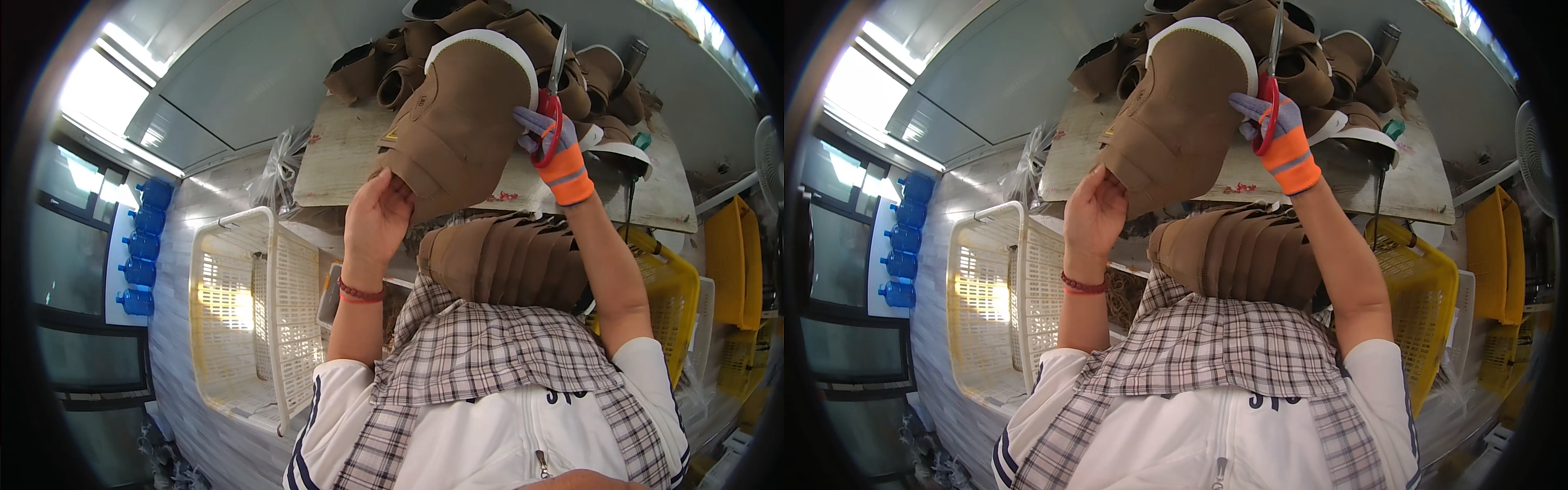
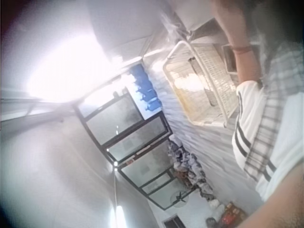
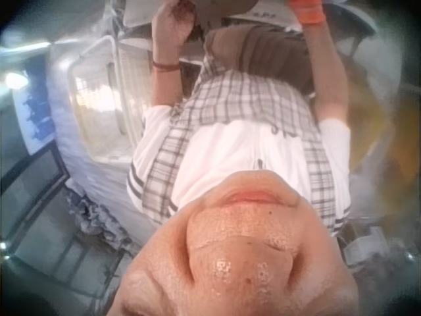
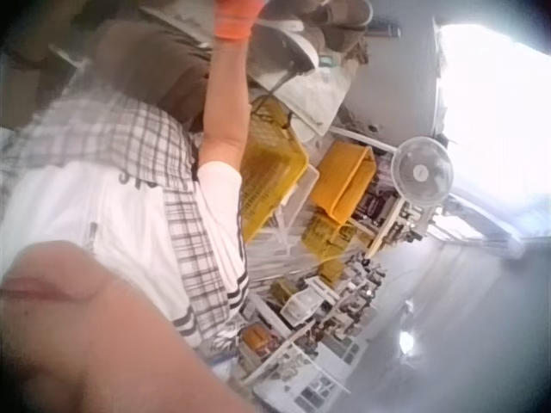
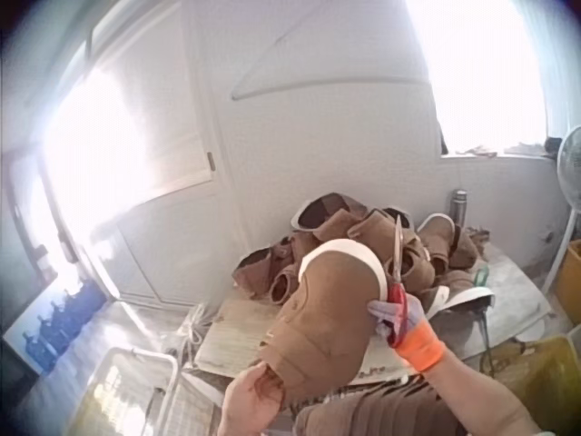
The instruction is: The person uses shears to trim excess material from the edges of brown shoe uppers. They hold each upper with one hand and cut along the perimeter with the other, then place the trimmed pieces into a white basket. The process is repeated for multiple uppers.
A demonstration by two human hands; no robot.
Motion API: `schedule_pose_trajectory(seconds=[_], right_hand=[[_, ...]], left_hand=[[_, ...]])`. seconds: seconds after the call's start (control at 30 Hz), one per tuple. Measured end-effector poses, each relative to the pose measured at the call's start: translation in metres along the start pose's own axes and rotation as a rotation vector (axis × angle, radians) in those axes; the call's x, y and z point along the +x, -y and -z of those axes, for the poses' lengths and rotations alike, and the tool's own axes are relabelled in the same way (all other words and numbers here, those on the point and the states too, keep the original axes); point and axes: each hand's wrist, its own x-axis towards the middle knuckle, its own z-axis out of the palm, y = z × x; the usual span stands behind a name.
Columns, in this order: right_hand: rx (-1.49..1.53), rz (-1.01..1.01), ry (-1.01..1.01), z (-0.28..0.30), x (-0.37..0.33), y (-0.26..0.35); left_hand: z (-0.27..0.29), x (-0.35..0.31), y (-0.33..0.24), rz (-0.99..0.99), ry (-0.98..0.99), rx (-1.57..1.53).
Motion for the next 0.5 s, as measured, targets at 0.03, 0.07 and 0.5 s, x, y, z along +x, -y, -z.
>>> schedule_pose_trajectory(seconds=[0.03,0.07,0.5], right_hand=[[0.025,0.010,-0.011,0.002,0.000,0.002],[-0.026,0.012,-0.041,-0.006,-0.003,0.018],[-0.046,0.187,0.040,-0.015,-0.015,0.031]], left_hand=[[0.001,-0.008,-0.002,0.013,0.060,0.125],[0.004,-0.017,-0.004,0.023,0.114,0.252],[0.002,0.003,0.027,-1.290,0.358,1.570]])
